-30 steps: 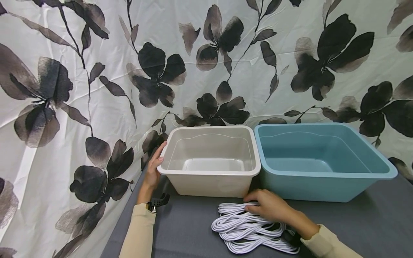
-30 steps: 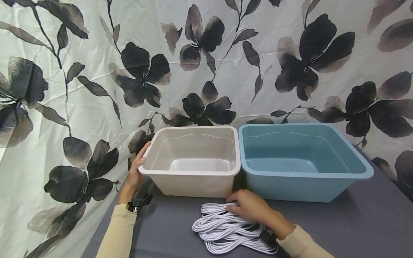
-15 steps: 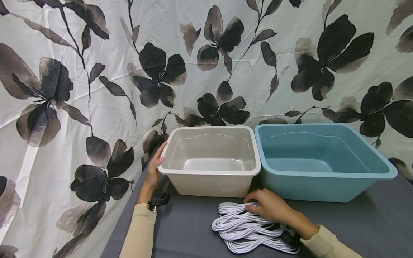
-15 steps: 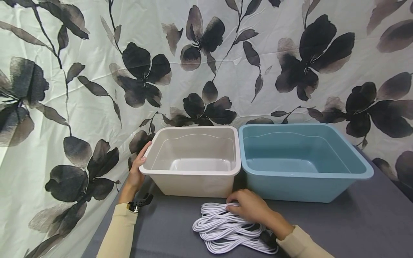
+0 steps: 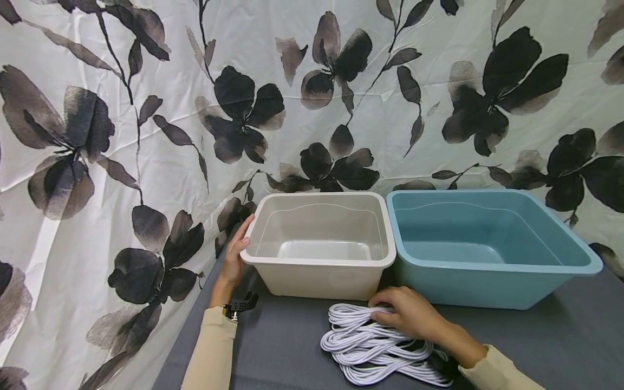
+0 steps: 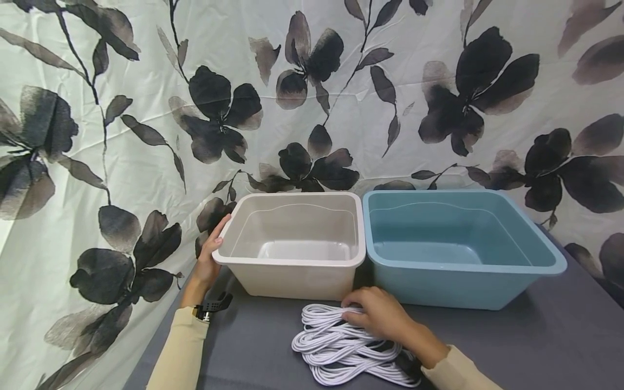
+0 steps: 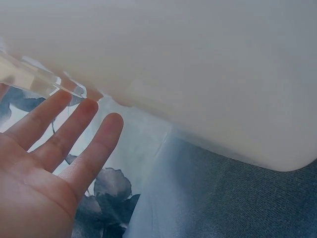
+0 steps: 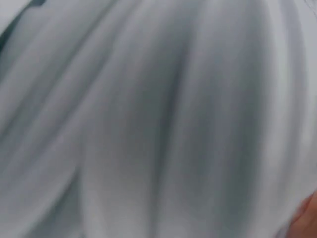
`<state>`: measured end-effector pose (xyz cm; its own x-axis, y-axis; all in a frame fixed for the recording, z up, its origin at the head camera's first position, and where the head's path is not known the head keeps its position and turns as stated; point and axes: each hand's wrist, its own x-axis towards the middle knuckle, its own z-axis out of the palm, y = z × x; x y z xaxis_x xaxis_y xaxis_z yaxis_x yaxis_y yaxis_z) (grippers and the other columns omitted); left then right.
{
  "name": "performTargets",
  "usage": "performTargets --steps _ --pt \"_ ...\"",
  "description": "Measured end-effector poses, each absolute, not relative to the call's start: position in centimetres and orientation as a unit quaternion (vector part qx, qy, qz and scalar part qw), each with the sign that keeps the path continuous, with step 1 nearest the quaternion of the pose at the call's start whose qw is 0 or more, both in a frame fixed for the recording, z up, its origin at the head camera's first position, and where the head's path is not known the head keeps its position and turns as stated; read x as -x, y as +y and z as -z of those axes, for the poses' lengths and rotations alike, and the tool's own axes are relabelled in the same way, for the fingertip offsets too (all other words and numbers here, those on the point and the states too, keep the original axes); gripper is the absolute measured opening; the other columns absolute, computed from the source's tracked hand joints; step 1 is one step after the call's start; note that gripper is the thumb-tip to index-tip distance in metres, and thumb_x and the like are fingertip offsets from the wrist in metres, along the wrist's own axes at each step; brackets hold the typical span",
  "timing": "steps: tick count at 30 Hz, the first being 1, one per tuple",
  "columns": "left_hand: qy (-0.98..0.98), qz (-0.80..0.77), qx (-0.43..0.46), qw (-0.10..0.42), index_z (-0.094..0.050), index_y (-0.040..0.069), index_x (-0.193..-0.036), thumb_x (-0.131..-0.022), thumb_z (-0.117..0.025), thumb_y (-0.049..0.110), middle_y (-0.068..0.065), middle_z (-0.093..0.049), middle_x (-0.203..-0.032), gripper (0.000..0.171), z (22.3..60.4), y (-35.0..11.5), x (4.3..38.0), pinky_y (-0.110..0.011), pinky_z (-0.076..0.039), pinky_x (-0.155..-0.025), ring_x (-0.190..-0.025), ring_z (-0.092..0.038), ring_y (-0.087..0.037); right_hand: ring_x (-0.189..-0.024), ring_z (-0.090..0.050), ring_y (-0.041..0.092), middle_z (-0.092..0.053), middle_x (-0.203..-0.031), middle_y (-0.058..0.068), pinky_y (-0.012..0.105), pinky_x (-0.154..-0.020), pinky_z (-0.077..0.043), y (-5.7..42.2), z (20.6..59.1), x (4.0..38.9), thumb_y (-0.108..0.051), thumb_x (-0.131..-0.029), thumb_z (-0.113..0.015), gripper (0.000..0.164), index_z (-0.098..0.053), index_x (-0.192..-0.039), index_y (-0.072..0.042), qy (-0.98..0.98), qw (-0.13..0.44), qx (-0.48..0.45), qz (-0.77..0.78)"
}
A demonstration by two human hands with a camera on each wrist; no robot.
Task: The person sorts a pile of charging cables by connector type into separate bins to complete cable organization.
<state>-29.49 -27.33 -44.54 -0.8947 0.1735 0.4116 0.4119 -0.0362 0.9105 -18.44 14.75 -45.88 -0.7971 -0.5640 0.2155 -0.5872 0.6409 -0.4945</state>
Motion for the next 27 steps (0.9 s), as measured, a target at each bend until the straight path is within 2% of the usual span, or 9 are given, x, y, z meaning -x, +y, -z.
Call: performTargets --steps 10,17,23,27 --pt "-0.687 0.691 0.207 0.084 -0.032 0.016 -0.162 -0.094 -0.036 0.024 -0.01 -0.03 -0.167 0.069 44.2 -27.1 29.1 -0.032 -0.043 -0.101 -0.136 -0.042 -0.022 -0.089 -0.069 0.003 -0.077 -0.095 -0.013 0.03 -0.076 -0.055 15.0 45.3 18.0 -0.024 -0.086 -0.081 0.012 -0.079 -0.098 -0.023 -0.876 0.045 -0.342 -0.335" --pt "-0.684 0.693 0.209 0.084 -0.031 0.015 -0.162 -0.094 -0.036 0.023 -0.011 -0.03 -0.167 0.068 44.3 -27.3 29.1 -0.031 -0.043 -0.101 -0.136 -0.042 -0.023 -0.09 -0.069 0.004 -0.076 -0.095 -0.017 0.03 -0.078 -0.055 14.9 44.3 17.9 -0.022 -0.083 -0.084 0.016 -0.078 -0.097 -0.027 -0.866 0.065 -0.352 -0.348" --pt "-0.688 0.69 0.208 0.085 -0.032 0.014 -0.162 -0.095 -0.036 0.021 -0.012 -0.031 -0.167 0.067 44.3 -27.3 29.0 -0.03 -0.043 -0.101 -0.136 -0.043 -0.024 -0.088 -0.068 0.004 -0.075 -0.094 -0.017 0.029 -0.076 -0.054 14.8 43.6 17.7 -0.019 -0.083 -0.084 0.018 -0.077 -0.096 -0.027 -0.853 0.096 -0.377 -0.348" --pt "-0.686 0.692 0.207 0.086 -0.033 0.015 -0.161 -0.095 -0.036 0.022 -0.012 -0.031 -0.166 0.067 44.3 -27.2 28.9 -0.029 -0.043 -0.101 -0.136 -0.042 -0.025 -0.088 -0.068 0.004 -0.075 -0.095 -0.018 0.029 -0.077 -0.053 14.8 43.1 17.5 -0.019 -0.083 -0.084 0.018 -0.077 -0.097 -0.028 -0.851 0.095 -0.379 -0.351"
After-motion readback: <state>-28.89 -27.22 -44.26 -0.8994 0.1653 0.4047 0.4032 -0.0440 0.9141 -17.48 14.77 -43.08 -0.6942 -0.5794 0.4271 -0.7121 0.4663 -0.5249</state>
